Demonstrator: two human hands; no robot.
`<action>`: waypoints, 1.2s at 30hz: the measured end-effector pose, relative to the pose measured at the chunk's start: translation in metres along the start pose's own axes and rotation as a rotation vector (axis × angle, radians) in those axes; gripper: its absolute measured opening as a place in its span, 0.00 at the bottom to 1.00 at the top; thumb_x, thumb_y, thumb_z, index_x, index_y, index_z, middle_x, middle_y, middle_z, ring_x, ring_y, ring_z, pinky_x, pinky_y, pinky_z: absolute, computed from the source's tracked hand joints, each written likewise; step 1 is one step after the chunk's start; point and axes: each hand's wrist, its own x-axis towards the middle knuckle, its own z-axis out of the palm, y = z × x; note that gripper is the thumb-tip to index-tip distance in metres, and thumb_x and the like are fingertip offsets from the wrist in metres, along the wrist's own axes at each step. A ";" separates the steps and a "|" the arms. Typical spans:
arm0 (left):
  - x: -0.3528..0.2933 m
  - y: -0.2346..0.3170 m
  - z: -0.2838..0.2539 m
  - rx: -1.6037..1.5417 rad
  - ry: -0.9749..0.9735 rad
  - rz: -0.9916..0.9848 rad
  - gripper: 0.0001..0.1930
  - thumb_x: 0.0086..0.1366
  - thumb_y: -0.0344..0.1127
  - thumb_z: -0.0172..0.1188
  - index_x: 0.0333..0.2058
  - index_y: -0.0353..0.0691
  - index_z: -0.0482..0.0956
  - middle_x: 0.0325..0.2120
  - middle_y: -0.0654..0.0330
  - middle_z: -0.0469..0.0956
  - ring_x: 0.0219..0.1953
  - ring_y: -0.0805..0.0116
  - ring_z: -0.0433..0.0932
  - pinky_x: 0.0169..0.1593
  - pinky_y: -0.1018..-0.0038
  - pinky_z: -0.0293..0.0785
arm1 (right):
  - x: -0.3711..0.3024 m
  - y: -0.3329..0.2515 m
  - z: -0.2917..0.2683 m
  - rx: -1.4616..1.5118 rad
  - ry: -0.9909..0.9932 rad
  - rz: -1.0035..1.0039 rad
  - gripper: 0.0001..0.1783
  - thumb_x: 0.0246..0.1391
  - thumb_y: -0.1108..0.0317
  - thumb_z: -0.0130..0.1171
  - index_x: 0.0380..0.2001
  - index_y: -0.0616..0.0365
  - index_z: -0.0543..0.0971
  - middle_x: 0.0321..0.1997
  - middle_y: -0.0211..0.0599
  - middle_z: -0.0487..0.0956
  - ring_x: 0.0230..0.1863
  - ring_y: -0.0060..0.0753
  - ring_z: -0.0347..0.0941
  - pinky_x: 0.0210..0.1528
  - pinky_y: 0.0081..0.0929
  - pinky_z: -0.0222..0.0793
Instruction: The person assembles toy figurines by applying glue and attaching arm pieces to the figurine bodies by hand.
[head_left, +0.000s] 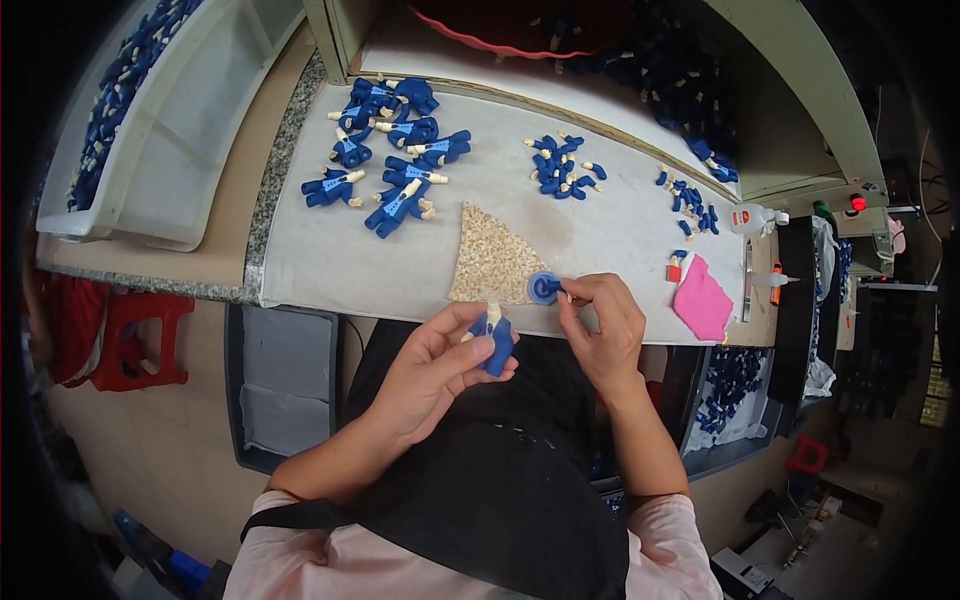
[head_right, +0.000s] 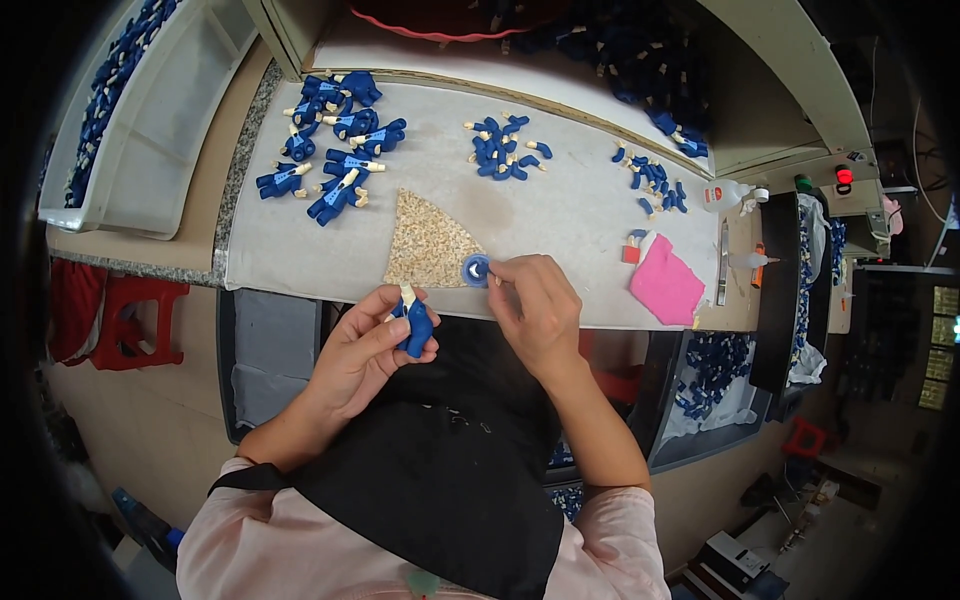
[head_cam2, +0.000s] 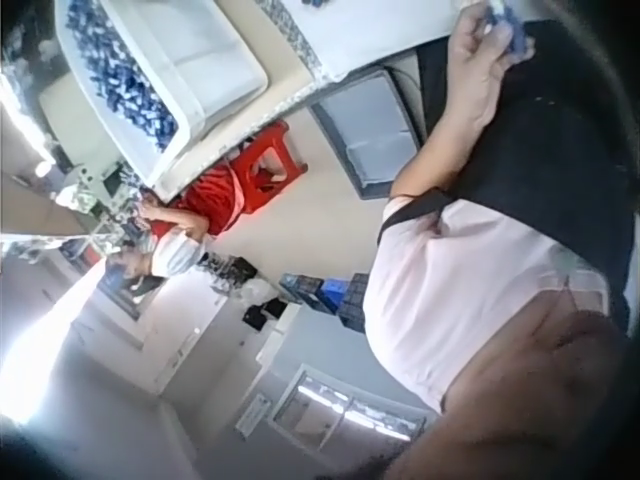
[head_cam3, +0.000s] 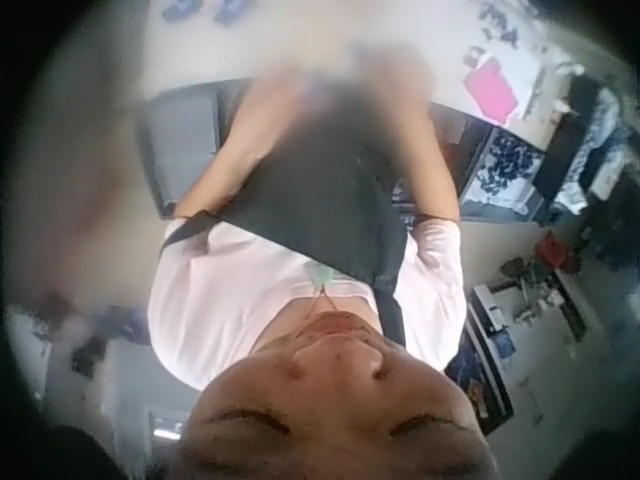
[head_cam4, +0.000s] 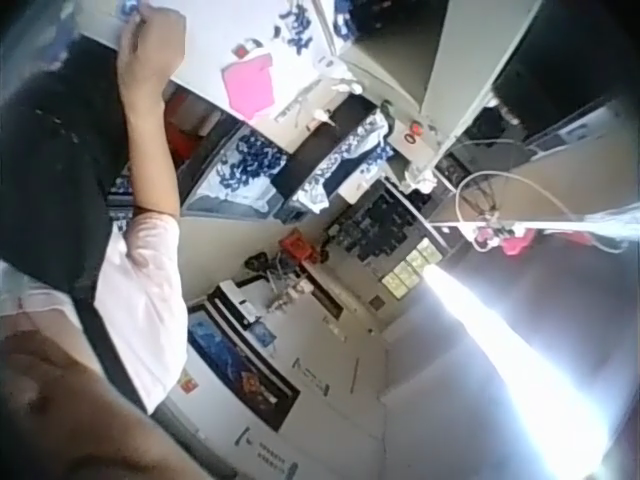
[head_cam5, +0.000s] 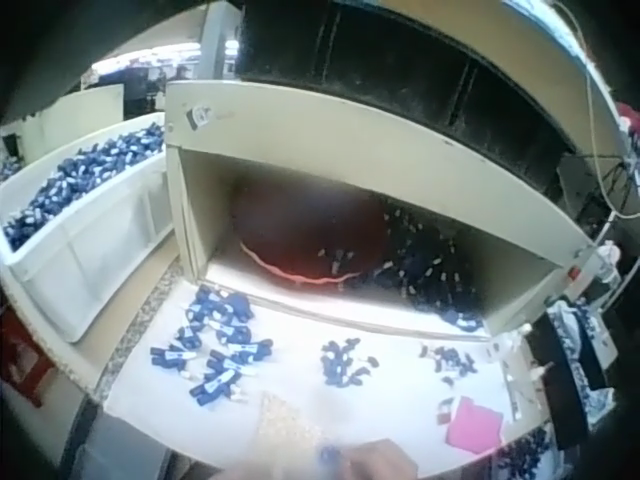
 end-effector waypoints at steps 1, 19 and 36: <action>0.000 0.000 0.000 -0.005 -0.004 0.003 0.15 0.61 0.29 0.49 0.46 0.34 0.65 0.37 0.53 0.72 0.34 0.68 0.76 0.40 0.75 0.74 | 0.000 0.000 0.000 0.011 -0.002 0.017 0.11 0.33 0.83 0.60 0.25 0.62 0.74 0.24 0.39 0.74 0.25 0.36 0.71 0.25 0.25 0.67; 0.012 -0.002 0.020 0.410 -0.123 0.238 0.14 0.60 0.25 0.47 0.46 0.38 0.61 0.39 0.54 0.71 0.36 0.77 0.70 0.37 0.82 0.67 | -0.008 -0.025 -0.035 0.191 0.070 0.145 0.11 0.35 0.81 0.61 0.27 0.63 0.75 0.23 0.37 0.76 0.24 0.29 0.73 0.26 0.19 0.67; 0.042 -0.020 0.072 0.833 -0.105 0.432 0.22 0.50 0.27 0.62 0.43 0.42 0.64 0.27 0.68 0.63 0.26 0.84 0.63 0.28 0.87 0.62 | -0.047 -0.021 -0.076 0.195 0.194 0.178 0.11 0.34 0.82 0.62 0.25 0.63 0.74 0.24 0.39 0.76 0.23 0.30 0.73 0.25 0.20 0.68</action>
